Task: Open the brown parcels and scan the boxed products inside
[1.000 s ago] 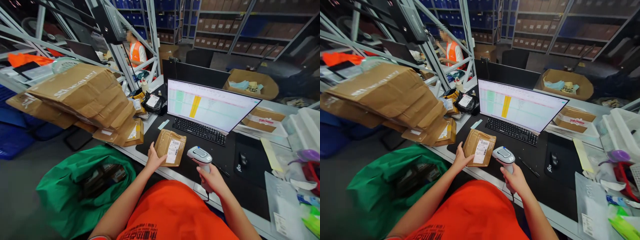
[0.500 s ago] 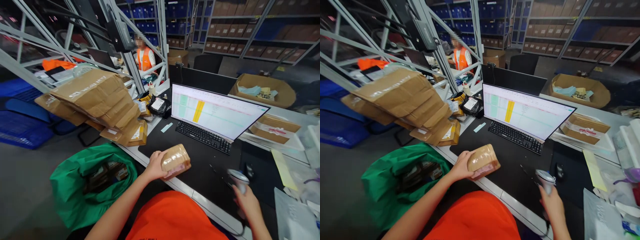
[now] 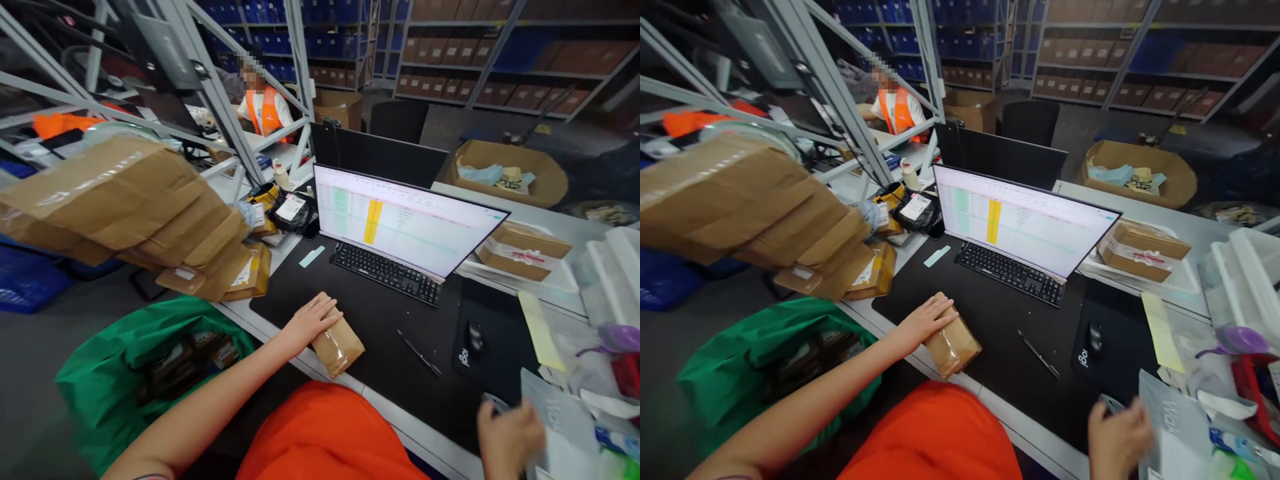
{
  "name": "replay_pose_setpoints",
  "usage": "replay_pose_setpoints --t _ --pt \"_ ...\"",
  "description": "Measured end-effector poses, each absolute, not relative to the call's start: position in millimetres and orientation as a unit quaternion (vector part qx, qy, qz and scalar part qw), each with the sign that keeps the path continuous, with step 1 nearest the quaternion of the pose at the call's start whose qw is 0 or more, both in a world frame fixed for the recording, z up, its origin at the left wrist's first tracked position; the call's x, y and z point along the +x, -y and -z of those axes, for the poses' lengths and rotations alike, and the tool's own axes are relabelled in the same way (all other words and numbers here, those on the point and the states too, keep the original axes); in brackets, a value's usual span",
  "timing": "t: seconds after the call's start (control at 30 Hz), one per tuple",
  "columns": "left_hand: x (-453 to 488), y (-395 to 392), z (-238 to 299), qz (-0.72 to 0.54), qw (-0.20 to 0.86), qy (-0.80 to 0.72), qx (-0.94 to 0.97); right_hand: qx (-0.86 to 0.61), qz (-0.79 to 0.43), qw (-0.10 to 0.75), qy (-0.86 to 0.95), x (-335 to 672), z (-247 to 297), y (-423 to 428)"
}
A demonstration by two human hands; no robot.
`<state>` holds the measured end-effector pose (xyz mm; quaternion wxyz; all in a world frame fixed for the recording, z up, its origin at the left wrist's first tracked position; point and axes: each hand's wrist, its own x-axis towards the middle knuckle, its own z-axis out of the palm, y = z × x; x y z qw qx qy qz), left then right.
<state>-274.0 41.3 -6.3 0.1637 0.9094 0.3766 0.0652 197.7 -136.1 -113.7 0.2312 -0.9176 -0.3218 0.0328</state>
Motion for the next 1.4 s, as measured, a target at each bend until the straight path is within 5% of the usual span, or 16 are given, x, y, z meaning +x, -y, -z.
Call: replay_pose_setpoints --t 0.1,0.27,0.6,1.17,1.4 --pt "-268 -28 29 -0.073 0.123 -0.426 0.893 -0.850 0.044 0.238 0.468 196 119 75" --pt "-277 -6 46 -0.109 0.069 -0.441 0.888 -0.864 0.060 0.213 0.452 219 154 14" --pt "-301 -1 52 -0.137 -0.030 -0.380 0.914 -0.834 0.125 0.211 0.495 260 202 8" --pt "-299 -4 53 -0.224 -0.056 -0.358 0.905 -0.816 0.143 0.254 0.499 249 183 10" --pt "-275 -10 63 -0.274 -0.050 -0.422 0.863 -0.725 -0.099 0.105 0.673 153 145 62"
